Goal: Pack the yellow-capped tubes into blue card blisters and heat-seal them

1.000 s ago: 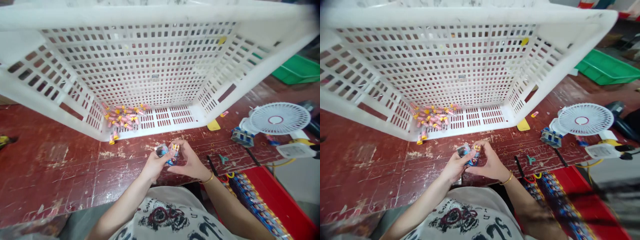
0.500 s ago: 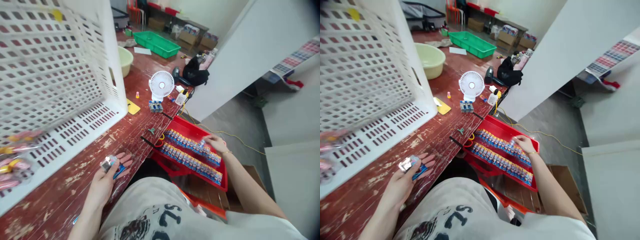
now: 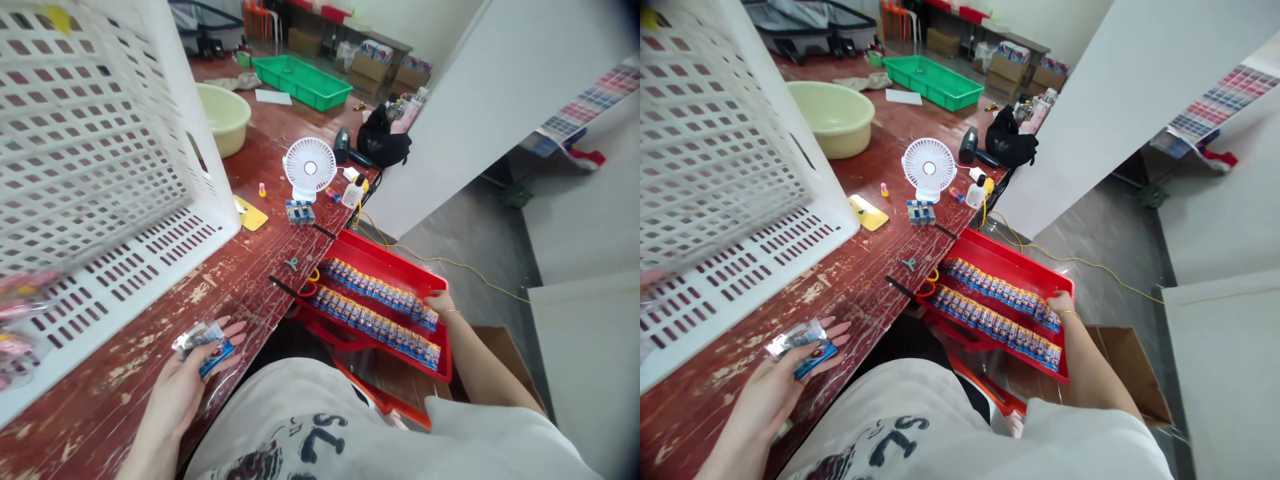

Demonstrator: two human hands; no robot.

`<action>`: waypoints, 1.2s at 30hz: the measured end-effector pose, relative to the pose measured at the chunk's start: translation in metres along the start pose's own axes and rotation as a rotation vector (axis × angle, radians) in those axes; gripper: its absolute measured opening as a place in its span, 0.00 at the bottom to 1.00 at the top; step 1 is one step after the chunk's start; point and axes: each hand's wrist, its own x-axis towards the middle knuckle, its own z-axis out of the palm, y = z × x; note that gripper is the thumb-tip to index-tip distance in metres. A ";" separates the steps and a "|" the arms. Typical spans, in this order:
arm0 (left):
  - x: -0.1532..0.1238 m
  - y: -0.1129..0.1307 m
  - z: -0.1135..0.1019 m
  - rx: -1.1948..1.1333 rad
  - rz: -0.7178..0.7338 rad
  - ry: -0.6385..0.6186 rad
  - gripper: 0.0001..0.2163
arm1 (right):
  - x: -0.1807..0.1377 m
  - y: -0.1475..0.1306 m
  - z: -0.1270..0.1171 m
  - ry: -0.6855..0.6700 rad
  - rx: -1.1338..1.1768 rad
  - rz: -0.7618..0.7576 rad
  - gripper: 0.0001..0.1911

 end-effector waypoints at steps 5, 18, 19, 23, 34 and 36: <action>-0.011 0.001 -0.013 -0.047 0.014 -0.008 0.23 | -0.025 -0.068 0.015 -0.039 0.141 -0.204 0.10; -0.055 -0.003 -0.110 -0.202 0.231 0.496 0.20 | -0.354 -0.519 0.177 -0.867 0.710 -1.530 0.08; -0.058 -0.005 -0.113 -0.201 0.237 0.511 0.20 | -0.373 -0.538 0.185 -0.882 0.695 -1.536 0.11; -0.065 -0.007 -0.121 -0.164 0.288 0.498 0.18 | -0.415 -0.566 0.205 -0.929 0.635 -1.472 0.17; -0.046 0.004 -0.114 -0.259 0.380 0.440 0.17 | -0.333 -0.483 0.127 -1.531 0.763 -1.145 0.24; -0.045 0.006 -0.110 -0.207 0.404 0.429 0.15 | -0.327 -0.467 0.102 -1.632 0.927 -1.103 0.19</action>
